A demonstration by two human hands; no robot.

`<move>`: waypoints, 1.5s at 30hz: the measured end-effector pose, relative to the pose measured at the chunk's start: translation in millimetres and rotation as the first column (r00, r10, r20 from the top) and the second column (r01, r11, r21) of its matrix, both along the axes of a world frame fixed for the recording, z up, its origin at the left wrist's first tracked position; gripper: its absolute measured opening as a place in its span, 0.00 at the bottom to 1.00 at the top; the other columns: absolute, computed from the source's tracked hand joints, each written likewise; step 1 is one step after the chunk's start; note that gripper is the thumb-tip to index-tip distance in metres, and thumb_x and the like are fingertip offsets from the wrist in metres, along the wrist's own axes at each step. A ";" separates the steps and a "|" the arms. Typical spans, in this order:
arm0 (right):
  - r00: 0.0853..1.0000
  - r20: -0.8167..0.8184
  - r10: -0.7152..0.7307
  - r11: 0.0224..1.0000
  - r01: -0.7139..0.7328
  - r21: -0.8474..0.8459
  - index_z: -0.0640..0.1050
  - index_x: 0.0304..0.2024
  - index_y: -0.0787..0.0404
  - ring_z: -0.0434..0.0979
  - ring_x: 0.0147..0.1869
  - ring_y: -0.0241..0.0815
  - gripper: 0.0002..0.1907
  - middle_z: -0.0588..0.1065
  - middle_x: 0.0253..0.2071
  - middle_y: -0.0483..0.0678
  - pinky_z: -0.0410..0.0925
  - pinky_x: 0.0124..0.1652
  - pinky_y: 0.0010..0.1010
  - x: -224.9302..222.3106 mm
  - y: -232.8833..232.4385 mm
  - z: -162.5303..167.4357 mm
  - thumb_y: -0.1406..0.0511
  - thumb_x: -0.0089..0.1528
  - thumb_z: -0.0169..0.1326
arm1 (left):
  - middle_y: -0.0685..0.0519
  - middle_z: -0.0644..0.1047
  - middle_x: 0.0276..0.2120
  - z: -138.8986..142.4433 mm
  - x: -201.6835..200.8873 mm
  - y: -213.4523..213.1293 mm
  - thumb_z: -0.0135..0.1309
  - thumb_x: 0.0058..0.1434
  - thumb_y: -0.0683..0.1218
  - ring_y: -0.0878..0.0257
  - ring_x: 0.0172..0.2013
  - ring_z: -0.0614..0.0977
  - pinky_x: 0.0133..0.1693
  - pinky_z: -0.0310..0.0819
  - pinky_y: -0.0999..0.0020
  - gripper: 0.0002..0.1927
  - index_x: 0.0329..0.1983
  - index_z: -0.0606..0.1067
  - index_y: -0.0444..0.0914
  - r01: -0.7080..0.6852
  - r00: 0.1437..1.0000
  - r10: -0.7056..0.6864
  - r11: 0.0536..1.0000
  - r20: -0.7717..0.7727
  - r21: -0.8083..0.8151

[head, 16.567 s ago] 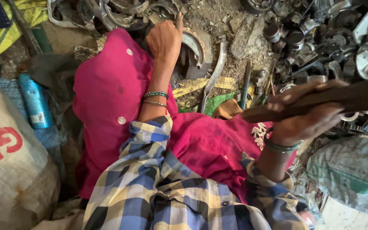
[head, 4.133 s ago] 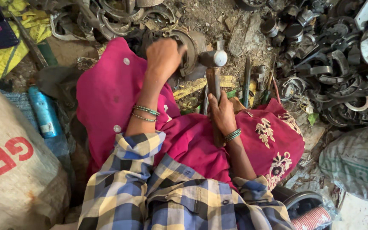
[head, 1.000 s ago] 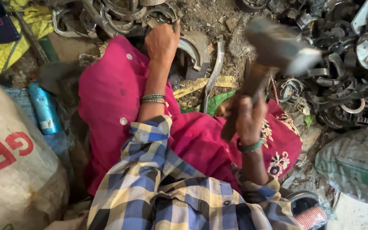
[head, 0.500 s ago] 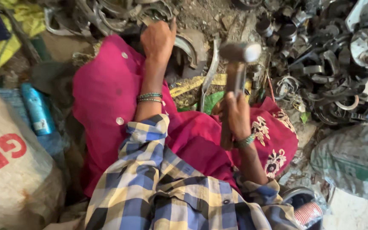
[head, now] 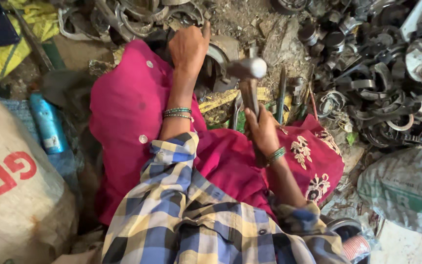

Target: The person sits on the ground and uses a hammer and chisel to shape and separate metal parts. They repeatedly strike the metal pieces, reposition them, and occasionally move aside other scrap metal to access the work area.

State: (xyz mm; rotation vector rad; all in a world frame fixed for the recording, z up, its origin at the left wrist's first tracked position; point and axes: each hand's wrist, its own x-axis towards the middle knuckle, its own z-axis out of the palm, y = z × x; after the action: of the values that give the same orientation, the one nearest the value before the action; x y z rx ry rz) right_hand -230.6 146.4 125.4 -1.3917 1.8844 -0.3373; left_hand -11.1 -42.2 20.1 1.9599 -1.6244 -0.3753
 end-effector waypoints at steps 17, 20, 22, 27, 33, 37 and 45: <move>0.928 0.364 -0.082 0.782 0.287 -0.554 0.74 0.49 0.65 0.78 0.29 0.40 0.06 0.76 0.33 0.49 0.76 0.28 0.30 -18.1 -6.8 30.6 0.67 0.74 0.51 | 0.39 0.80 0.22 -2.9 -2.4 -1.4 0.46 0.69 0.63 0.42 0.26 0.84 0.30 0.78 0.48 0.32 0.21 0.82 0.37 -0.018 1.000 0.018 1.000 0.003 0.020; 0.995 -0.082 -0.053 0.993 0.044 -0.108 0.70 0.45 0.63 0.76 0.21 0.38 0.10 0.76 0.23 0.49 0.70 0.19 0.29 -4.7 -3.0 -8.0 0.63 0.69 0.52 | 0.39 0.80 0.22 -1.9 -2.7 -3.1 0.46 0.68 0.63 0.42 0.25 0.84 0.28 0.77 0.48 0.31 0.22 0.83 0.37 -0.007 1.000 0.008 0.999 -0.019 0.054; 0.974 0.070 -0.214 0.974 0.218 -0.058 0.70 0.45 0.62 0.76 0.21 0.36 0.11 0.76 0.24 0.48 0.71 0.19 0.28 -6.1 2.9 -14.4 0.60 0.70 0.50 | 0.38 0.80 0.22 -1.1 -3.8 -3.8 0.47 0.68 0.63 0.42 0.25 0.84 0.28 0.77 0.48 0.31 0.22 0.82 0.37 -0.019 1.000 0.019 0.999 0.002 0.034; 0.897 0.331 -0.294 0.900 0.376 -0.220 0.70 0.49 0.61 0.76 0.24 0.34 0.12 0.75 0.28 0.45 0.73 0.21 0.28 -34.7 16.1 34.8 0.58 0.75 0.43 | 0.39 0.80 0.22 0.2 -3.5 -2.0 0.48 0.69 0.62 0.42 0.26 0.84 0.28 0.77 0.48 0.31 0.21 0.82 0.36 -0.016 0.999 0.016 1.000 0.030 -0.004; 0.724 0.645 0.244 0.616 0.398 -0.680 0.71 0.60 0.59 0.77 0.27 0.37 0.17 0.77 0.36 0.48 0.74 0.25 0.28 -53.6 2.4 82.8 0.55 0.77 0.48 | 0.39 0.80 0.22 2.0 -1.5 3.5 0.47 0.69 0.63 0.42 0.26 0.84 0.29 0.77 0.48 0.31 0.21 0.82 0.36 -0.010 1.000 0.009 1.000 0.027 0.024; 0.903 0.428 0.047 0.852 0.188 -0.489 0.70 0.54 0.59 0.76 0.28 0.39 0.10 0.76 0.36 0.49 0.74 0.24 0.28 -27.9 -8.2 36.1 0.61 0.74 0.47 | 0.39 0.80 0.22 1.4 -0.2 2.4 0.46 0.69 0.63 0.42 0.26 0.83 0.29 0.77 0.48 0.32 0.21 0.82 0.36 0.001 1.000 -0.002 0.997 0.024 0.072; 0.923 0.317 -0.219 0.961 0.261 -0.094 0.69 0.46 0.63 0.75 0.22 0.37 0.12 0.73 0.26 0.47 0.69 0.20 0.27 -10.8 4.7 17.1 0.60 0.73 0.46 | 0.38 0.80 0.22 -1.5 -0.8 2.8 0.46 0.69 0.62 0.42 0.25 0.83 0.28 0.76 0.47 0.32 0.21 0.82 0.36 0.053 0.999 -0.053 0.998 0.001 -0.020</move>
State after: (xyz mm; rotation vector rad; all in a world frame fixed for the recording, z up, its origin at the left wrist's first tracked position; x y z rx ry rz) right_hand -241.4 151.1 142.5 -1.1156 1.7987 -0.7699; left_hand -11.8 -39.4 18.6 1.9056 -1.6762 -0.3779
